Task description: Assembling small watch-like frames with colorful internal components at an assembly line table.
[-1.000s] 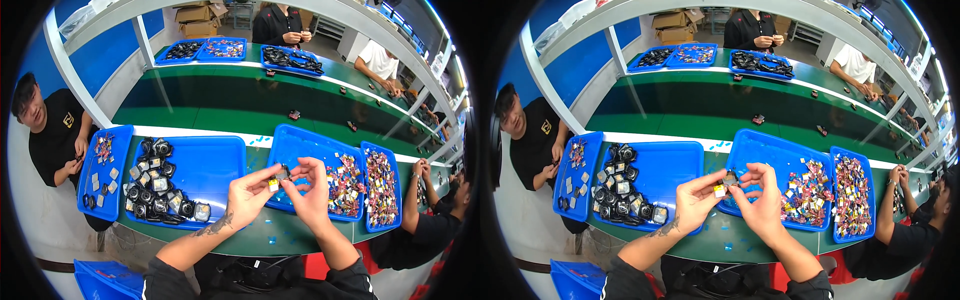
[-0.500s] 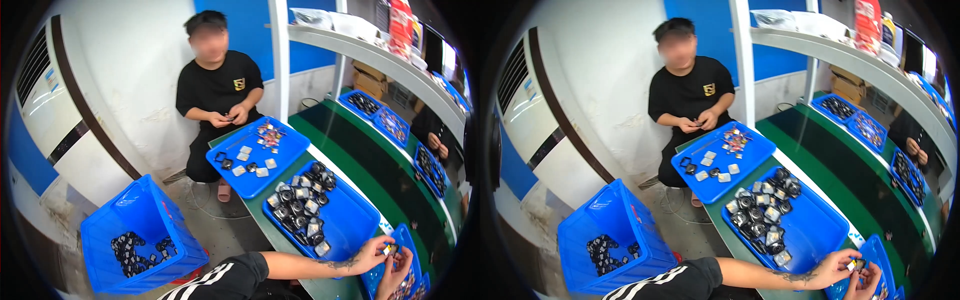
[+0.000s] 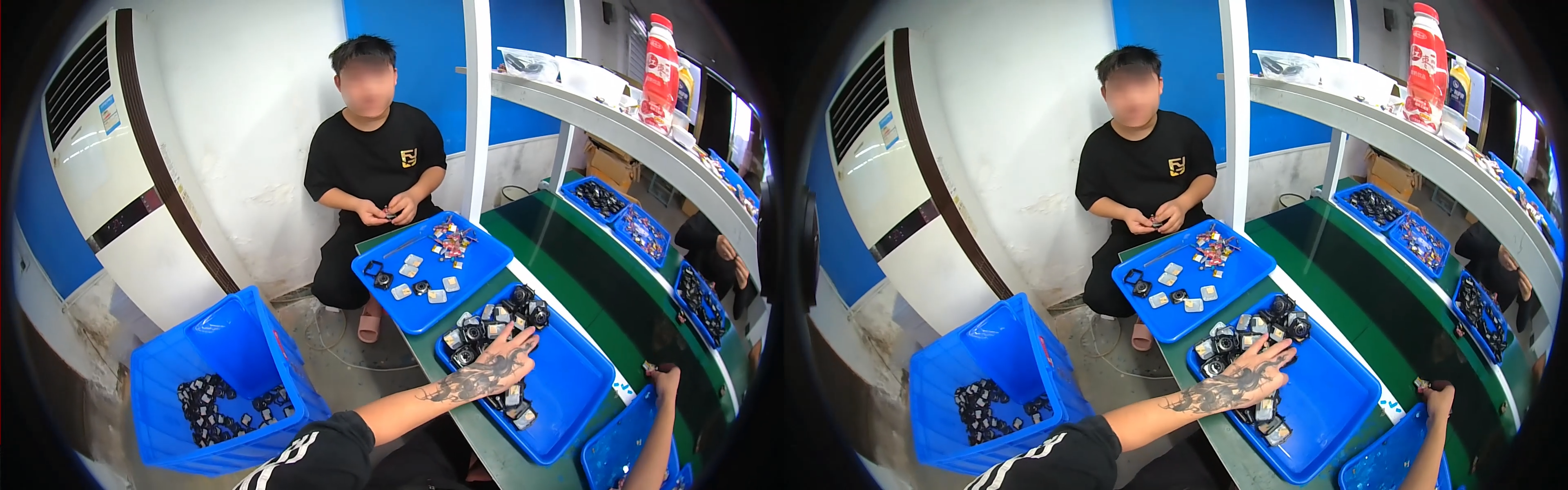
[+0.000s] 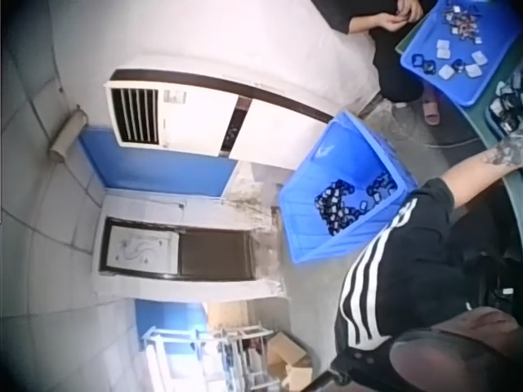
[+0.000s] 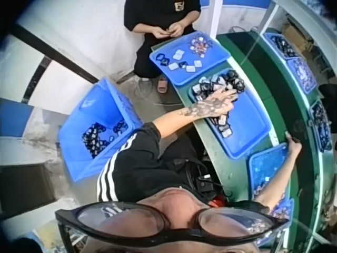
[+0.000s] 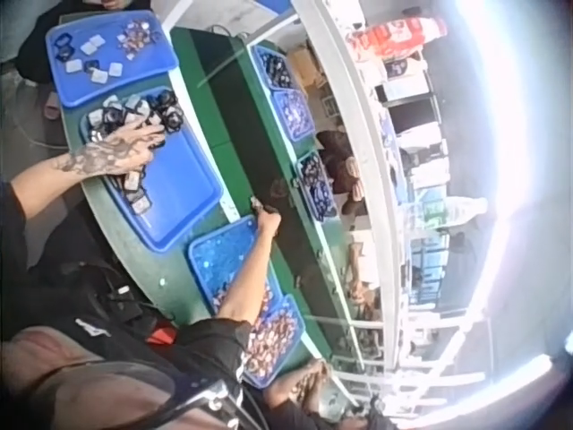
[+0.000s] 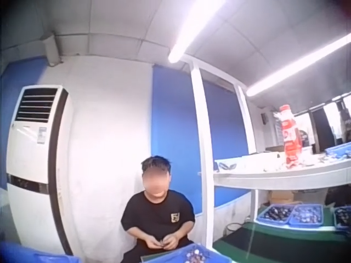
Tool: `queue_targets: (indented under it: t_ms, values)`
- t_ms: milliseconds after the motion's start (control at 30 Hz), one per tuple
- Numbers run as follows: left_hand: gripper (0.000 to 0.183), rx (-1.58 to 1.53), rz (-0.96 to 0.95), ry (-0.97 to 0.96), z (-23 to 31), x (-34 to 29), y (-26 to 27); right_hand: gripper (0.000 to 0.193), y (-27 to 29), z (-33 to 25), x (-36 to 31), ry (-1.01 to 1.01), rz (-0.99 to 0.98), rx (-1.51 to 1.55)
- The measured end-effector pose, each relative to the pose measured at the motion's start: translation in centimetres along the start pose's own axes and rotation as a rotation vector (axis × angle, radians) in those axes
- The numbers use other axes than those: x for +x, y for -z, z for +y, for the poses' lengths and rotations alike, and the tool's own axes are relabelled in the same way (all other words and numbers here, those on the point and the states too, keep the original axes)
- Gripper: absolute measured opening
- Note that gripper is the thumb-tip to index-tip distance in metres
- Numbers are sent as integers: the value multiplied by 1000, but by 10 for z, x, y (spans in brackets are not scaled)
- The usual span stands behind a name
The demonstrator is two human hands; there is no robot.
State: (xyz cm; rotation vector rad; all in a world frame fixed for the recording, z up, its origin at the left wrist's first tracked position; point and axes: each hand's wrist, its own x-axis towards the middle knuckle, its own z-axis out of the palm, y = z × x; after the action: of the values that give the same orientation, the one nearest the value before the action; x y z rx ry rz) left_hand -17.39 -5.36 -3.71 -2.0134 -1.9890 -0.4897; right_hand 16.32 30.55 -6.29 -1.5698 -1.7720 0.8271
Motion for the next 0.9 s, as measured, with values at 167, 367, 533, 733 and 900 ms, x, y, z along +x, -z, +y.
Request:
queue_targets:
  t_ms: [167, 367, 533, 733, 900]
  values:
    - [20, -279, -230, -72, -8, -1, 10, 40, 12, 18, 5, 157, 35, -396]
    - [12, -903, 273, 263, -24, 26, 59, 41, 42, -15, -60, 352, 56, -216]
    - [14, -2126, 779, 745, -106, 29, 87, 33, 90, -36, -166, 577, -148, -209]
    - [15, -2243, 747, 725, -118, 28, 106, 23, 141, -26, -234, 457, -296, -494]
    - [15, -2266, 694, 646, -121, 23, 108, 29, 150, -32, -248, 353, -473, -664]
